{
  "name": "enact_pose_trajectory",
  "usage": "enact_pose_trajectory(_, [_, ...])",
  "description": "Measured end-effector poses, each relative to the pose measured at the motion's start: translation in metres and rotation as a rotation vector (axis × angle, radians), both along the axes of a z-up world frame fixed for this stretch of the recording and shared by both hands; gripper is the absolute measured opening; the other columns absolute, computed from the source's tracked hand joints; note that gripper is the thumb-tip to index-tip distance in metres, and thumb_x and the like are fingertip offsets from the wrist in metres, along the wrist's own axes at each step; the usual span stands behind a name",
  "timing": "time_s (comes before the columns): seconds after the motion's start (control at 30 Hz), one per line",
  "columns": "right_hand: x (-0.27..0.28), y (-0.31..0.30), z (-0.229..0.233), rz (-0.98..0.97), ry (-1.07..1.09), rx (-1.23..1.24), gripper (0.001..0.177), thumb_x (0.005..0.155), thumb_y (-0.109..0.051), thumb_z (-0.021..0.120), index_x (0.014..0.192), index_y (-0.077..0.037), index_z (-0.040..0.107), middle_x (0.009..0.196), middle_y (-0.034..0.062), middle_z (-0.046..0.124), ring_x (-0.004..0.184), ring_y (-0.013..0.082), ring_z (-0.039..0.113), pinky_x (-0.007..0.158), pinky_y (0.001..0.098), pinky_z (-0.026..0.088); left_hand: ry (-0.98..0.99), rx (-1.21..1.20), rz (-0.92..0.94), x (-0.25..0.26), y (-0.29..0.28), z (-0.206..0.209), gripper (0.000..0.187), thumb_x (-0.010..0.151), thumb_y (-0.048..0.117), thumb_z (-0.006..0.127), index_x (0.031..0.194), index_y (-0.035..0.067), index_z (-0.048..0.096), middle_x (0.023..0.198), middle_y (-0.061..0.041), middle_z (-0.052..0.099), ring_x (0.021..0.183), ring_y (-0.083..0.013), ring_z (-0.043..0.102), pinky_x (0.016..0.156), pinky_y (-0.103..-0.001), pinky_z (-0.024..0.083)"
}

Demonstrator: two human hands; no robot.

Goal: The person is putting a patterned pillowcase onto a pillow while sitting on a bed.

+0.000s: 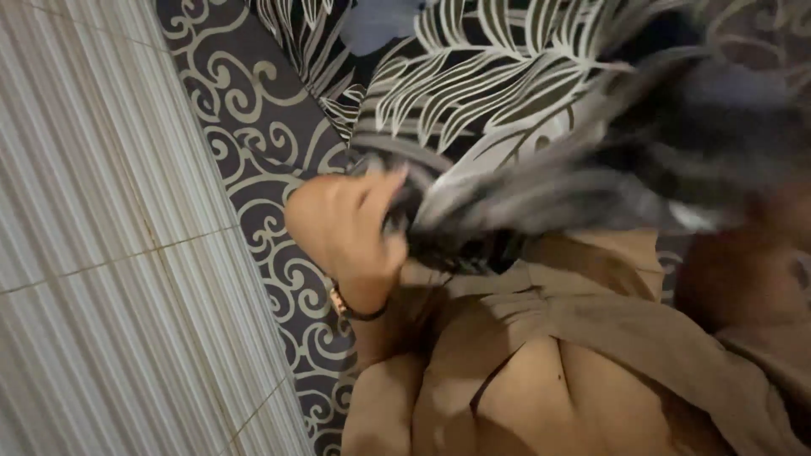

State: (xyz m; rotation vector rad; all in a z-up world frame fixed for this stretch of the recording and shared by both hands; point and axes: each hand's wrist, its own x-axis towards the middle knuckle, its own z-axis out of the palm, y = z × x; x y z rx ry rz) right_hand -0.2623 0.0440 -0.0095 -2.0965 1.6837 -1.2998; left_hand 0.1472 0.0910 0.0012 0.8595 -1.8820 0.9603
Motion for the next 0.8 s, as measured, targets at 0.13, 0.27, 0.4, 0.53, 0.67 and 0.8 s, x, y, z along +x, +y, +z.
enact_pose_trajectory(0.13, [0.047, 0.004, 0.032, 0.375, -0.344, 0.145, 0.036, 0.114, 0.016, 0.07, 0.131, 0.006, 0.04, 0.12, 0.0273, 0.051, 0.1, 0.0322, 0.055, 0.091, 0.0381, 0.046, 0.079, 1.393, 0.061, -0.043, 0.004, 0.044, 0.074, 0.092, 0.019, 0.065, 0.158, 0.01, 0.033, 0.151, -0.021, 0.045, 0.141, -0.0422, 0.041, 0.12, -0.058, 0.037])
enact_pose_trajectory(0.27, [0.041, 0.003, 0.042, 0.475, -0.206, 0.208, 0.051, 0.108, 0.013, 0.086, 0.133, 0.011, 0.042, 0.126, 0.0296, 0.05, 0.111, 0.037, 0.06, 0.099, 0.0419, 0.052, 0.182, 1.172, -0.397, -0.076, -0.004, 0.043, 0.05, 0.115, 0.029, 0.043, 0.161, 0.011, 0.033, 0.169, -0.014, 0.033, 0.16, -0.0359, 0.04, 0.141, -0.063, 0.039])
enact_pose_trajectory(0.4, [0.037, 0.004, 0.046, 0.559, -0.223, 0.18, 0.051, 0.107, 0.015, 0.081, 0.135, 0.012, 0.038, 0.123, 0.0325, 0.051, 0.108, 0.0388, 0.062, 0.1, 0.0432, 0.053, 0.285, 1.135, -0.713, -0.113, -0.031, 0.064, 0.037, 0.118, 0.007, 0.055, 0.153, 0.01, 0.045, 0.153, -0.015, 0.053, 0.142, -0.0358, 0.062, 0.128, -0.051, 0.057])
enact_pose_trajectory(0.53, [0.031, 0.009, 0.041, 0.553, -0.251, 0.186, 0.045, 0.109, 0.016, 0.072, 0.135, 0.011, 0.036, 0.126, 0.0311, 0.048, 0.108, 0.0361, 0.059, 0.098, 0.04, 0.051, 0.417, 1.123, -0.786, -0.153, -0.056, 0.038, 0.026, 0.114, 0.014, 0.056, 0.139, 0.011, 0.049, 0.128, -0.011, 0.06, 0.119, -0.0288, 0.067, 0.11, -0.039, 0.061])
enact_pose_trajectory(0.67, [0.018, 0.006, 0.04, 0.622, -0.425, 0.265, 0.044, 0.107, 0.012, 0.063, 0.135, 0.003, 0.03, 0.117, 0.0332, 0.057, 0.109, 0.0385, 0.066, 0.102, 0.0427, 0.057, 0.543, 1.442, -0.798, -0.169, -0.05, 0.004, 0.047, 0.113, 0.027, 0.067, 0.15, 0.026, 0.038, 0.14, 0.001, 0.057, 0.117, -0.0178, 0.069, 0.106, -0.031, 0.059])
enact_pose_trajectory(0.8, [-0.004, 0.012, 0.019, 0.508, -0.436, 0.252, 0.045, 0.112, 0.028, 0.055, 0.136, 0.0, 0.029, 0.118, 0.0316, 0.057, 0.11, 0.0381, 0.066, 0.096, 0.0398, 0.055, 0.493, 1.417, -0.782, -0.168, -0.053, -0.002, 0.045, 0.109, 0.011, 0.066, 0.147, 0.026, 0.045, 0.108, 0.002, 0.057, 0.094, -0.0144, 0.056, 0.09, -0.03, 0.053])
